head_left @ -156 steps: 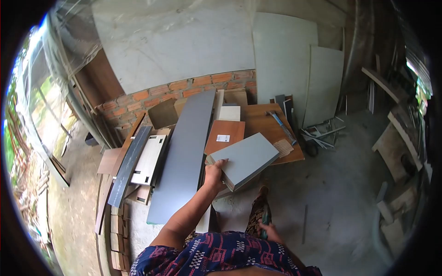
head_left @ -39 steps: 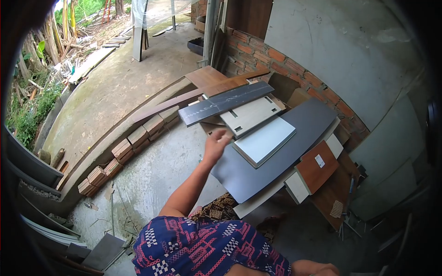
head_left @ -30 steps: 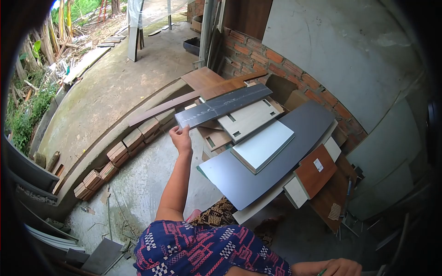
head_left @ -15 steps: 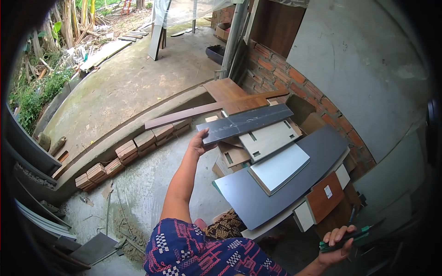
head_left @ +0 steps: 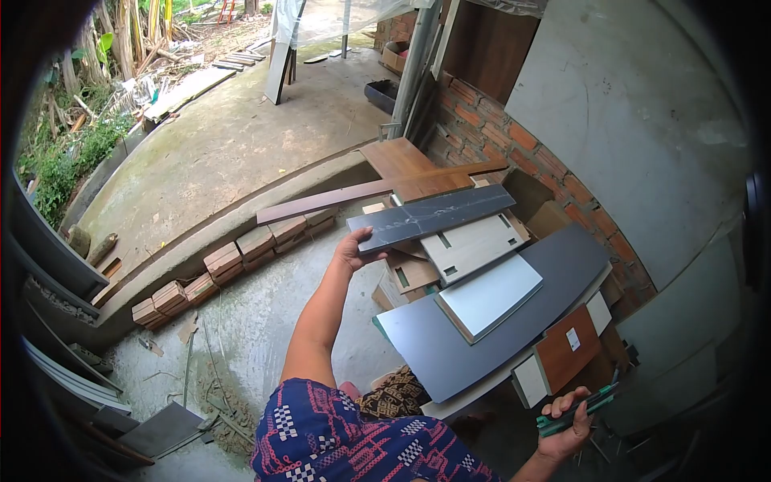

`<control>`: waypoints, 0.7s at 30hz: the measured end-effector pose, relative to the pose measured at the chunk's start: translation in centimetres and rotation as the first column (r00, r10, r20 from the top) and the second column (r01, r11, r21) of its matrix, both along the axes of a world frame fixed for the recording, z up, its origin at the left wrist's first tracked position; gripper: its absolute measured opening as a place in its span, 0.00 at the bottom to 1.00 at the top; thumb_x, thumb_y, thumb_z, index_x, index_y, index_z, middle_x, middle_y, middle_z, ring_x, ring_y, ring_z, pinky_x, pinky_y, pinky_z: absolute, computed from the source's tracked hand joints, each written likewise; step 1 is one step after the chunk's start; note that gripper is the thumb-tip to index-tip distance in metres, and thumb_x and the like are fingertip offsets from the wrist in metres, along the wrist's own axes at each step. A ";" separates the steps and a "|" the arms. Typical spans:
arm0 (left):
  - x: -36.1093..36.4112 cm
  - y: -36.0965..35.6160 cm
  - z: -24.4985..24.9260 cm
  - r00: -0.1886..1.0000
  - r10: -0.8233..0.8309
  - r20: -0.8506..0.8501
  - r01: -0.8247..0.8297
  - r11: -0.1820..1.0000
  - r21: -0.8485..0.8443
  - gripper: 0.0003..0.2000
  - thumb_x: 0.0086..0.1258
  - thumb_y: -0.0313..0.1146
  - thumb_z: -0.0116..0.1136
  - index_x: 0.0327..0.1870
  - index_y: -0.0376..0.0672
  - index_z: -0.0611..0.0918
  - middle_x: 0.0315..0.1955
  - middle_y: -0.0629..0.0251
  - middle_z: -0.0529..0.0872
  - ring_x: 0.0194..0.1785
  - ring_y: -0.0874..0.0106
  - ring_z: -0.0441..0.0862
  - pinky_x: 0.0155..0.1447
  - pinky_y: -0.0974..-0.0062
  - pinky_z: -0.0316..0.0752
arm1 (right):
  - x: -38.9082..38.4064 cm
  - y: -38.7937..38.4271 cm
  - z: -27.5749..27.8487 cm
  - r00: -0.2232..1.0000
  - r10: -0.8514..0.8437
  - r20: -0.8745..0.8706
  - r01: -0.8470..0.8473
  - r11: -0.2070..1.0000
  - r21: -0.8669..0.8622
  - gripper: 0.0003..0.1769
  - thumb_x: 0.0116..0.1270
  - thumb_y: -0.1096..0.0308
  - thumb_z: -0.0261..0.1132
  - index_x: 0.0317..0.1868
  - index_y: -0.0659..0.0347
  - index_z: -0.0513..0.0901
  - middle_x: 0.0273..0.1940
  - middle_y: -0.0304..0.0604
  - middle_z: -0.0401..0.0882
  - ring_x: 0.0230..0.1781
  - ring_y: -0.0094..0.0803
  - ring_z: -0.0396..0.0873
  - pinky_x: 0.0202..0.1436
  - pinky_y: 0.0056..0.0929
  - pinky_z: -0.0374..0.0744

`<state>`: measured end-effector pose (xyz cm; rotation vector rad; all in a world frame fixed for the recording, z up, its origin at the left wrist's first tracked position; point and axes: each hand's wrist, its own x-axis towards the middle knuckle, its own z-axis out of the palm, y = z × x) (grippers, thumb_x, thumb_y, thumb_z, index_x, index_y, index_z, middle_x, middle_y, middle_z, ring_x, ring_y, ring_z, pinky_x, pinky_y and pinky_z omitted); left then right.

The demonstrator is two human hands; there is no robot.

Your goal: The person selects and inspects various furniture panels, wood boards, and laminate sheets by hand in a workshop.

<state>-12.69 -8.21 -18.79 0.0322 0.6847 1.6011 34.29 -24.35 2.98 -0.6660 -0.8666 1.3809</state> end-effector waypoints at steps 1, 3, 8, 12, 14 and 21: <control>0.0 0.0 0.0 1.000 0.004 0.007 -0.004 1.000 0.003 0.20 0.60 0.35 0.58 0.53 0.40 0.70 0.45 0.50 0.78 0.46 0.51 0.78 0.42 0.47 0.79 | 0.1 0.0 -0.1 1.000 0.005 0.002 -0.006 1.000 0.003 0.15 0.65 0.66 0.60 0.50 0.60 0.71 0.28 0.40 0.72 0.25 0.27 0.71 0.31 0.31 0.75; 0.0 0.1 -0.3 1.000 0.006 0.019 -0.006 1.000 0.014 0.20 0.61 0.34 0.58 0.53 0.40 0.70 0.46 0.50 0.77 0.47 0.51 0.78 0.43 0.46 0.79 | 0.2 -0.1 -0.4 1.000 0.005 -0.004 -0.005 1.000 -0.001 0.15 0.64 0.69 0.60 0.50 0.61 0.71 0.29 0.40 0.72 0.25 0.27 0.72 0.31 0.31 0.76; -0.1 0.2 -0.3 0.999 0.022 0.050 -0.023 1.000 0.018 0.19 0.62 0.32 0.56 0.54 0.40 0.70 0.46 0.50 0.77 0.48 0.51 0.77 0.44 0.44 0.78 | 0.8 -0.2 -1.7 0.999 0.006 -0.033 -0.007 0.999 -0.052 0.16 0.61 0.75 0.60 0.50 0.61 0.71 0.29 0.40 0.72 0.25 0.28 0.73 0.32 0.32 0.78; 0.7 -0.1 0.1 0.998 0.029 0.064 -0.034 0.996 0.086 0.18 0.62 0.29 0.54 0.52 0.36 0.69 0.45 0.49 0.77 0.46 0.51 0.78 0.44 0.45 0.78 | 0.7 -0.3 -2.6 1.000 0.028 -0.002 -0.028 0.994 -0.108 0.15 0.60 0.76 0.61 0.48 0.61 0.72 0.26 0.40 0.71 0.23 0.29 0.74 0.31 0.34 0.79; 2.0 -0.6 1.0 0.997 0.058 0.046 -0.063 0.992 0.107 0.16 0.61 0.28 0.53 0.50 0.34 0.70 0.44 0.49 0.78 0.44 0.51 0.79 0.44 0.46 0.79 | 0.4 -0.3 -2.9 1.000 0.019 0.010 -0.018 0.992 -0.127 0.13 0.61 0.74 0.61 0.47 0.61 0.73 0.25 0.40 0.71 0.22 0.29 0.74 0.30 0.35 0.79; 7.8 -3.7 4.1 0.982 0.178 -0.061 -0.166 0.974 0.156 0.18 0.59 0.27 0.53 0.50 0.32 0.69 0.40 0.52 0.78 0.43 0.54 0.80 0.44 0.47 0.79 | -1.2 0.3 -4.8 0.999 0.032 0.007 -0.028 0.956 -0.292 0.11 0.60 0.71 0.61 0.43 0.65 0.75 0.24 0.41 0.72 0.22 0.33 0.75 0.28 0.38 0.78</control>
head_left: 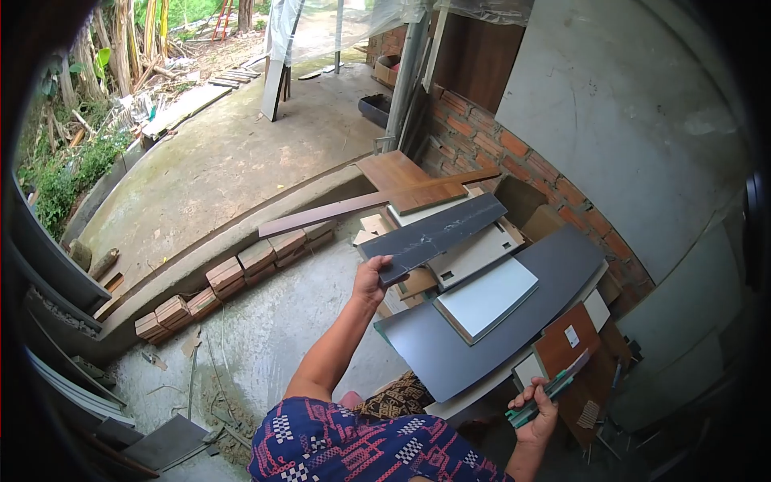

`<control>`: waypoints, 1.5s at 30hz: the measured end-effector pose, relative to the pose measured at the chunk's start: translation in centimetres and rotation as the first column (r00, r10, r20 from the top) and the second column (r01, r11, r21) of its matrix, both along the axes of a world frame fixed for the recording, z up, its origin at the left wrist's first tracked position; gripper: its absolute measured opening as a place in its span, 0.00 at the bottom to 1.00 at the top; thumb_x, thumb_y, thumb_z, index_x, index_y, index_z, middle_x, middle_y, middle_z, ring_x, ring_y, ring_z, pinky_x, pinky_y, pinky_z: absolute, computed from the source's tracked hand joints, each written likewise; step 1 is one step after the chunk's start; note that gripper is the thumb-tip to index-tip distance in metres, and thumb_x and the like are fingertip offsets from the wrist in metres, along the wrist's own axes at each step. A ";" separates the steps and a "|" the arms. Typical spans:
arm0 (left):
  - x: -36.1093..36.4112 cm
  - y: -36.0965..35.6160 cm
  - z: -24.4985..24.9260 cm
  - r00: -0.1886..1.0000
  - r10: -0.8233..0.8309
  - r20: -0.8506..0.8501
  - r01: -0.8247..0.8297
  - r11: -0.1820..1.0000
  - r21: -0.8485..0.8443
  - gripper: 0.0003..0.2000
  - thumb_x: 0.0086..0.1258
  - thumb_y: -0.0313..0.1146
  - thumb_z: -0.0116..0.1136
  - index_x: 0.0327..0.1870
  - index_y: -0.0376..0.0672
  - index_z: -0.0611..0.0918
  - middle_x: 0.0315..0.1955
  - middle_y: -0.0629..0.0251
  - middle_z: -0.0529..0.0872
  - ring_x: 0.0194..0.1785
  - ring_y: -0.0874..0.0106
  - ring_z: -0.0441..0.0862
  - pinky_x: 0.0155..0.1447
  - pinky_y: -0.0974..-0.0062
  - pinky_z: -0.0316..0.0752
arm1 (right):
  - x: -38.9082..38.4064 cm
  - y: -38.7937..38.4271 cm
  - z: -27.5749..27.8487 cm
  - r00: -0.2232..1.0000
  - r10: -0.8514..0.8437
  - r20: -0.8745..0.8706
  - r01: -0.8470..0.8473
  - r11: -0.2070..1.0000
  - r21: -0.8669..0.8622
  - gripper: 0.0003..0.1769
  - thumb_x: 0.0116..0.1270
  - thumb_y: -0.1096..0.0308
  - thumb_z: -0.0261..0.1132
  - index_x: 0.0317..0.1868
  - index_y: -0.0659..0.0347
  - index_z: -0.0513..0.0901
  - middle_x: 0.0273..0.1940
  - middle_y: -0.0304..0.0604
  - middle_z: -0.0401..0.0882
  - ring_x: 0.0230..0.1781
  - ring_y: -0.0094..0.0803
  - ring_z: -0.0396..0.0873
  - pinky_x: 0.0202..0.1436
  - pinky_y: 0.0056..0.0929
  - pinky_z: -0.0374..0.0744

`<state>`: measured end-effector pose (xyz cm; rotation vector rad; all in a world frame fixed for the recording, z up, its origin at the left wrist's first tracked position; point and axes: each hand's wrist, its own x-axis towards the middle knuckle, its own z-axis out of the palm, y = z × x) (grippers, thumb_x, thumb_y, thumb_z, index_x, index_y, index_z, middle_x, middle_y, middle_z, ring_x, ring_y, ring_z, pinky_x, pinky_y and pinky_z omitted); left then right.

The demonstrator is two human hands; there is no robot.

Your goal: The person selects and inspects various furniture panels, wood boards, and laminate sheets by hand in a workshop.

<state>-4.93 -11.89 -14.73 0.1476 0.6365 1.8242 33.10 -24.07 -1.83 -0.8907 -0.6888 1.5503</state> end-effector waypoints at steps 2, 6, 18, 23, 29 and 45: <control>0.8 -2.1 1.1 1.000 -0.030 0.008 0.029 0.999 0.040 0.18 0.58 0.28 0.53 0.50 0.31 0.70 0.41 0.51 0.78 0.42 0.55 0.80 0.44 0.48 0.79 | -0.3 -0.1 -0.6 1.000 0.020 -0.010 -0.020 0.999 -0.044 0.10 0.60 0.72 0.60 0.42 0.65 0.75 0.24 0.43 0.73 0.22 0.34 0.75 0.28 0.37 0.78; 1.5 -6.1 4.7 0.997 -0.071 -0.033 0.075 0.987 0.145 0.17 0.57 0.28 0.52 0.47 0.29 0.73 0.39 0.51 0.80 0.38 0.58 0.81 0.42 0.51 0.80 | -0.3 -0.6 -1.3 1.000 0.017 -0.003 -0.017 0.997 -0.070 0.09 0.60 0.73 0.60 0.41 0.66 0.76 0.26 0.46 0.74 0.23 0.35 0.76 0.27 0.37 0.78; 10.5 -8.9 15.0 0.868 -0.381 -0.319 0.473 0.830 0.294 0.19 0.54 0.29 0.54 0.47 0.27 0.73 0.35 0.50 0.81 0.34 0.60 0.82 0.35 0.61 0.81 | 2.4 -2.0 -0.9 0.997 -0.071 0.016 0.068 0.990 0.127 0.12 0.60 0.72 0.60 0.44 0.67 0.77 0.44 0.60 0.78 0.26 0.38 0.80 0.29 0.34 0.81; 13.9 -8.4 15.5 0.772 -0.484 -0.412 0.600 0.768 0.224 0.16 0.52 0.27 0.57 0.41 0.28 0.76 0.29 0.56 0.82 0.27 0.65 0.82 0.31 0.69 0.81 | 4.3 -2.6 -1.5 0.992 -0.106 -0.075 0.117 0.980 0.163 0.15 0.59 0.69 0.61 0.46 0.66 0.76 0.46 0.61 0.77 0.27 0.40 0.80 0.31 0.35 0.81; 17.0 -8.8 15.4 0.650 -0.484 -0.586 0.646 0.758 0.090 0.17 0.48 0.30 0.58 0.40 0.29 0.78 0.32 0.59 0.83 0.33 0.71 0.81 0.41 0.75 0.77 | 6.6 -2.6 -3.3 0.979 -0.144 -0.143 0.158 0.983 0.092 0.17 0.60 0.66 0.62 0.49 0.64 0.76 0.41 0.56 0.76 0.27 0.39 0.78 0.31 0.36 0.79; 20.0 -7.8 20.1 0.351 -0.369 -0.861 0.783 0.620 0.053 0.16 0.51 0.29 0.65 0.40 0.31 0.80 0.32 0.66 0.82 0.34 0.78 0.76 0.42 0.81 0.70 | 8.3 -4.1 -4.9 0.970 -0.204 0.130 0.194 0.978 0.081 0.19 0.65 0.65 0.59 0.53 0.68 0.74 0.42 0.46 0.78 0.28 0.27 0.79 0.32 0.26 0.78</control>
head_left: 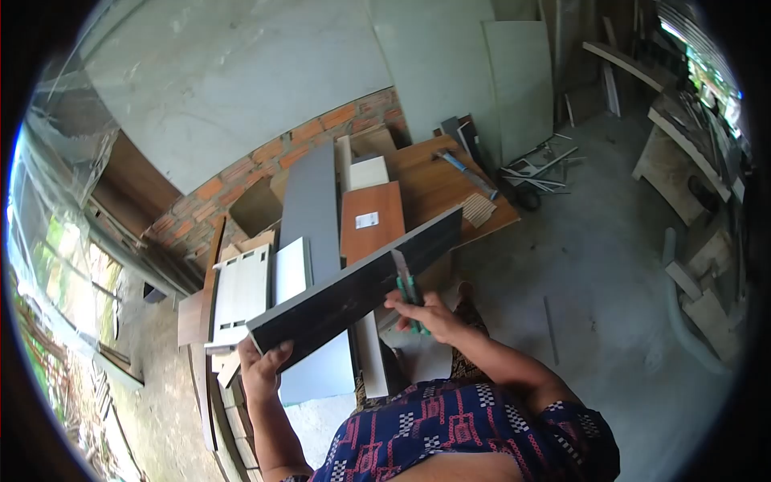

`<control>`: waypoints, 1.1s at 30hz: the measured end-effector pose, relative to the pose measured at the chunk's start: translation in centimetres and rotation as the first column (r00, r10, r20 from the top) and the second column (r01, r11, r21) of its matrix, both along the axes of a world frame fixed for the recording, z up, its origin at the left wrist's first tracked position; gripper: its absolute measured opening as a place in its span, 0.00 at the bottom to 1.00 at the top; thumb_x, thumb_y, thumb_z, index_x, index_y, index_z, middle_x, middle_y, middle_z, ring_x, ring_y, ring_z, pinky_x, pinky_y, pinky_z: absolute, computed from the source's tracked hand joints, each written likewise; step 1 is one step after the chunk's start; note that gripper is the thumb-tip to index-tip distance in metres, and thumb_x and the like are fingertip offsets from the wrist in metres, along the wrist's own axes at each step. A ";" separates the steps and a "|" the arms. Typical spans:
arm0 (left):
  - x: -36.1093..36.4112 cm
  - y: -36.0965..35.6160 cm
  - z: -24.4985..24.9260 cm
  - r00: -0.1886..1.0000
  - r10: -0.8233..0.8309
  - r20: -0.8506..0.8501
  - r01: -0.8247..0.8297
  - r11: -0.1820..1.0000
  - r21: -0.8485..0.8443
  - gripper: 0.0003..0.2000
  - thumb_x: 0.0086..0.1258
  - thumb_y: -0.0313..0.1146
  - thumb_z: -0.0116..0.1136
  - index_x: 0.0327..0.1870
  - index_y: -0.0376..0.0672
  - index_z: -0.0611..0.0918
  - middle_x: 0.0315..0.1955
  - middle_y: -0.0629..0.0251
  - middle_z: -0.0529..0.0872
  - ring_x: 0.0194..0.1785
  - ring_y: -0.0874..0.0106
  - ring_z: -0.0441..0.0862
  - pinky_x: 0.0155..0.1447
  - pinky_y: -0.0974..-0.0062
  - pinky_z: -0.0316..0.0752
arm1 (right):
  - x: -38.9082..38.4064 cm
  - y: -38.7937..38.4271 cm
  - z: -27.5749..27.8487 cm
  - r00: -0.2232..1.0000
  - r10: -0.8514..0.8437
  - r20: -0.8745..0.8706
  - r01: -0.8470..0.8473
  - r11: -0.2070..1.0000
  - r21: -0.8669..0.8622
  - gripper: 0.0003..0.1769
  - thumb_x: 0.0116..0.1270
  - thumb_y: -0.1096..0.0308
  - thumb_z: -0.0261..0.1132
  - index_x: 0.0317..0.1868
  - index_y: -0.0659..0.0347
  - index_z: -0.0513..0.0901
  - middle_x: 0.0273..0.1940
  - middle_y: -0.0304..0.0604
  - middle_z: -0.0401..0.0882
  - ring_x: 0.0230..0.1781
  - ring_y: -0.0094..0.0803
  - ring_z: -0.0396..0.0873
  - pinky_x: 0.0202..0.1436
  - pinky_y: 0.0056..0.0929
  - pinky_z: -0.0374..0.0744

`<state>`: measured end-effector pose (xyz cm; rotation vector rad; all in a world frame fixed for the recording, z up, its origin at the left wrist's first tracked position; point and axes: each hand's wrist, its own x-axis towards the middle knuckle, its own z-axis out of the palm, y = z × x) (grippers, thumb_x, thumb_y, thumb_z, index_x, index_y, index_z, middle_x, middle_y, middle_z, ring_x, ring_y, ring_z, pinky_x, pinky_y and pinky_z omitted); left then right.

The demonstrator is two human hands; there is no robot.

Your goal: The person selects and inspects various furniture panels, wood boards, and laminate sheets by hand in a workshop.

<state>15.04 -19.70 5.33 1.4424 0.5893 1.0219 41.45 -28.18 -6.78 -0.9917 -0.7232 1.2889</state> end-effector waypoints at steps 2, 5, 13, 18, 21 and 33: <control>-0.1 0.2 0.5 0.999 -0.011 -0.049 0.014 0.998 0.062 0.13 0.54 0.28 0.63 0.39 0.32 0.80 0.31 0.67 0.82 0.34 0.78 0.76 0.42 0.80 0.69 | 0.7 -0.7 0.0 0.985 -0.010 0.172 0.011 1.000 -0.005 0.22 0.67 0.62 0.58 0.57 0.67 0.70 0.39 0.44 0.79 0.29 0.23 0.79 0.32 0.23 0.78; -1.0 1.2 -0.1 0.994 -0.044 -0.102 0.054 0.994 0.099 0.10 0.57 0.28 0.62 0.38 0.34 0.80 0.29 0.70 0.81 0.31 0.81 0.73 0.38 0.83 0.68 | 3.1 -2.2 0.0 0.983 0.027 0.182 0.004 0.986 -0.168 0.28 0.67 0.64 0.58 0.64 0.60 0.61 0.36 0.42 0.78 0.27 0.22 0.78 0.30 0.21 0.76; -1.9 1.6 -0.9 0.989 -0.114 -0.093 0.122 0.989 0.083 0.13 0.59 0.34 0.65 0.39 0.36 0.80 0.27 0.74 0.80 0.30 0.84 0.71 0.35 0.86 0.67 | 0.4 -4.7 9.9 0.627 -0.217 0.749 -0.078 0.938 0.337 0.36 0.57 0.71 0.64 0.66 0.54 0.59 0.36 0.44 0.73 0.29 0.28 0.75 0.34 0.28 0.74; -1.6 1.1 -0.8 0.989 -0.125 -0.074 0.132 0.988 0.084 0.15 0.58 0.37 0.66 0.41 0.36 0.80 0.28 0.73 0.81 0.32 0.84 0.73 0.36 0.86 0.68 | -4.2 -3.6 13.6 0.371 -0.314 0.874 -0.314 0.843 0.436 0.38 0.52 0.72 0.67 0.64 0.56 0.63 0.36 0.46 0.70 0.29 0.35 0.75 0.32 0.31 0.76; -1.2 0.5 -0.1 0.992 -0.105 -0.071 0.111 0.991 0.079 0.16 0.58 0.36 0.66 0.42 0.36 0.80 0.29 0.71 0.81 0.32 0.83 0.74 0.36 0.86 0.69 | -6.2 -2.8 13.7 0.323 -0.312 0.894 -0.352 0.837 0.420 0.39 0.51 0.71 0.69 0.65 0.56 0.64 0.35 0.45 0.68 0.29 0.34 0.75 0.29 0.32 0.77; -1.5 1.0 -1.0 0.996 -0.076 -0.052 0.082 0.990 0.117 0.15 0.57 0.34 0.66 0.40 0.33 0.81 0.24 0.73 0.80 0.24 0.85 0.69 0.28 0.87 0.62 | -0.9 -3.3 9.8 0.111 -0.256 0.960 -0.050 0.964 0.263 0.36 0.52 0.70 0.67 0.63 0.50 0.66 0.37 0.44 0.70 0.31 0.38 0.77 0.32 0.34 0.78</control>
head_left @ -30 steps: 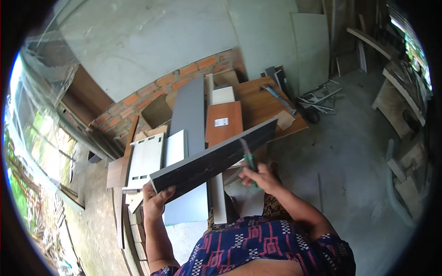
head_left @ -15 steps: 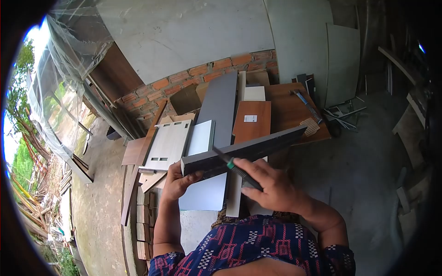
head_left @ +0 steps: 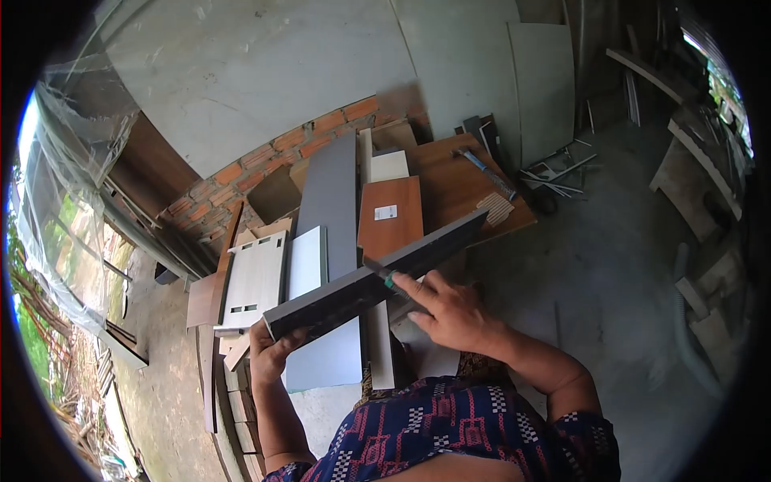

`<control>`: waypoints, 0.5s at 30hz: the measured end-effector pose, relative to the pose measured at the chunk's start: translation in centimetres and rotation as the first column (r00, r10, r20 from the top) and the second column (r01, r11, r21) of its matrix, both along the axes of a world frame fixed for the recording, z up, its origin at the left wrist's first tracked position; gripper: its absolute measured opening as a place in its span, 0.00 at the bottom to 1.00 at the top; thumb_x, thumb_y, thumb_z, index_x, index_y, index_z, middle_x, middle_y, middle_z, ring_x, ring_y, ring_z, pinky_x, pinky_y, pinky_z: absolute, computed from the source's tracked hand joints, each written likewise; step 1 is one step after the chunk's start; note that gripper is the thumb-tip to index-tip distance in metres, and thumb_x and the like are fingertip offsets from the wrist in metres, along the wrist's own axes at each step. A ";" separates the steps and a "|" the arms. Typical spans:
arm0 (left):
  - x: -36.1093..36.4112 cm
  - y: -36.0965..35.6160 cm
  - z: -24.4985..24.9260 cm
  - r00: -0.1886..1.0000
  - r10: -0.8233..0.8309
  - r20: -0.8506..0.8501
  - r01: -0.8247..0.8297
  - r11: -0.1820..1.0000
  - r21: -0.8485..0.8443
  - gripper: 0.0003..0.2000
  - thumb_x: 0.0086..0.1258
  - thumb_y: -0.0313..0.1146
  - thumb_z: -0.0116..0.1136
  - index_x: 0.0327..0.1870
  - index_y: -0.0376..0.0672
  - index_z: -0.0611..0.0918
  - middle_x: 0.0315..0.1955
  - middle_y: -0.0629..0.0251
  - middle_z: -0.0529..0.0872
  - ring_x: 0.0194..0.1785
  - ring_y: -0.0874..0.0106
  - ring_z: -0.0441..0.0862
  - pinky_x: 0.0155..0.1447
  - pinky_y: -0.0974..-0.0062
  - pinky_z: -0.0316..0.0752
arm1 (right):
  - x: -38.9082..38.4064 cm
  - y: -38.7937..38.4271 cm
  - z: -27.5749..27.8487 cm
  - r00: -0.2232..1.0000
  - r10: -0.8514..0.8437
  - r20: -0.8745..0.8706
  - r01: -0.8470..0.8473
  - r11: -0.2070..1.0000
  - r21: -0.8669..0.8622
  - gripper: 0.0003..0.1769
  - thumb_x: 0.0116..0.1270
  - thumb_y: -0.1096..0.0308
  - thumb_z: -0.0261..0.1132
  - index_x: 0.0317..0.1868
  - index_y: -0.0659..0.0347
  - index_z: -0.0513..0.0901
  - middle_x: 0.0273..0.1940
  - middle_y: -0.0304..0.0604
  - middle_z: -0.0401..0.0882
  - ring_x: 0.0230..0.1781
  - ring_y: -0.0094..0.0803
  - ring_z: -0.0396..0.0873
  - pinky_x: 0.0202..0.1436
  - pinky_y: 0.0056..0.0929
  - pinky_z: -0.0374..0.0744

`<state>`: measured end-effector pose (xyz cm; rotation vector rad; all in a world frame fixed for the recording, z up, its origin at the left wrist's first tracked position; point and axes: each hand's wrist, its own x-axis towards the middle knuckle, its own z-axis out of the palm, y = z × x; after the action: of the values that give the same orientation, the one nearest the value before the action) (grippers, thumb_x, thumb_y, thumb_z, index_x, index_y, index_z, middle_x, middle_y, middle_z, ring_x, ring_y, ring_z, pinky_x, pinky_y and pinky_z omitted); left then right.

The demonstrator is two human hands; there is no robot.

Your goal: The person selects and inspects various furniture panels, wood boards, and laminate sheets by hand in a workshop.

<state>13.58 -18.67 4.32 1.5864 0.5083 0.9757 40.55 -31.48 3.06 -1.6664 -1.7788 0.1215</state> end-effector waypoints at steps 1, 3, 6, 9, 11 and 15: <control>-0.1 0.0 0.0 1.000 0.008 -0.007 -0.009 1.000 -0.004 0.14 0.57 0.34 0.66 0.40 0.33 0.81 0.24 0.73 0.79 0.24 0.85 0.69 0.28 0.87 0.62 | 1.0 -0.1 -0.4 0.999 -0.047 -0.022 0.046 0.998 -0.052 0.34 0.54 0.67 0.66 0.63 0.49 0.66 0.39 0.46 0.71 0.34 0.43 0.78 0.34 0.37 0.78; 0.1 -0.1 -0.3 0.997 0.077 -0.028 -0.076 0.997 0.012 0.13 0.56 0.33 0.66 0.38 0.34 0.81 0.24 0.74 0.79 0.23 0.86 0.68 0.27 0.88 0.60 | 3.4 0.0 -1.8 0.994 -0.106 -0.030 0.105 0.994 -0.042 0.33 0.55 0.68 0.65 0.63 0.50 0.66 0.39 0.49 0.71 0.33 0.47 0.78 0.36 0.40 0.78; 0.1 0.0 -0.4 0.998 0.056 -0.013 -0.056 0.998 0.000 0.13 0.57 0.33 0.66 0.38 0.35 0.81 0.23 0.75 0.77 0.22 0.87 0.66 0.25 0.88 0.57 | 6.7 0.3 -4.0 0.974 -0.224 -0.043 0.220 0.971 -0.090 0.34 0.55 0.67 0.65 0.64 0.49 0.65 0.41 0.49 0.71 0.38 0.49 0.76 0.42 0.41 0.76; 0.2 -0.1 -0.4 0.999 0.045 0.012 -0.045 0.999 0.003 0.14 0.56 0.36 0.67 0.37 0.35 0.80 0.21 0.77 0.75 0.21 0.87 0.63 0.24 0.88 0.54 | 10.0 0.9 -6.5 0.947 -0.316 -0.056 0.308 0.944 -0.121 0.33 0.55 0.67 0.64 0.63 0.48 0.66 0.41 0.51 0.71 0.41 0.51 0.75 0.46 0.44 0.74; 0.4 -0.2 -0.3 0.998 0.060 0.012 -0.060 0.998 0.007 0.14 0.56 0.36 0.68 0.35 0.35 0.80 0.20 0.77 0.74 0.20 0.87 0.62 0.24 0.88 0.53 | 11.7 1.2 -6.9 0.920 -0.388 -0.043 0.374 0.907 -0.194 0.33 0.55 0.67 0.64 0.63 0.47 0.66 0.44 0.53 0.72 0.45 0.53 0.75 0.50 0.45 0.73; 0.3 -0.4 -0.4 0.996 0.093 0.015 -0.093 0.996 -0.009 0.11 0.55 0.33 0.68 0.34 0.36 0.81 0.20 0.76 0.76 0.20 0.87 0.64 0.25 0.88 0.54 | 15.1 1.9 -9.2 0.881 -0.473 -0.013 0.459 0.861 -0.220 0.33 0.55 0.67 0.64 0.63 0.47 0.66 0.53 0.53 0.70 0.51 0.52 0.73 0.55 0.43 0.72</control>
<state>13.91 -19.04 3.90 1.5577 0.5791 1.0543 55.63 -29.54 -6.15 -2.1755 -1.2984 0.1488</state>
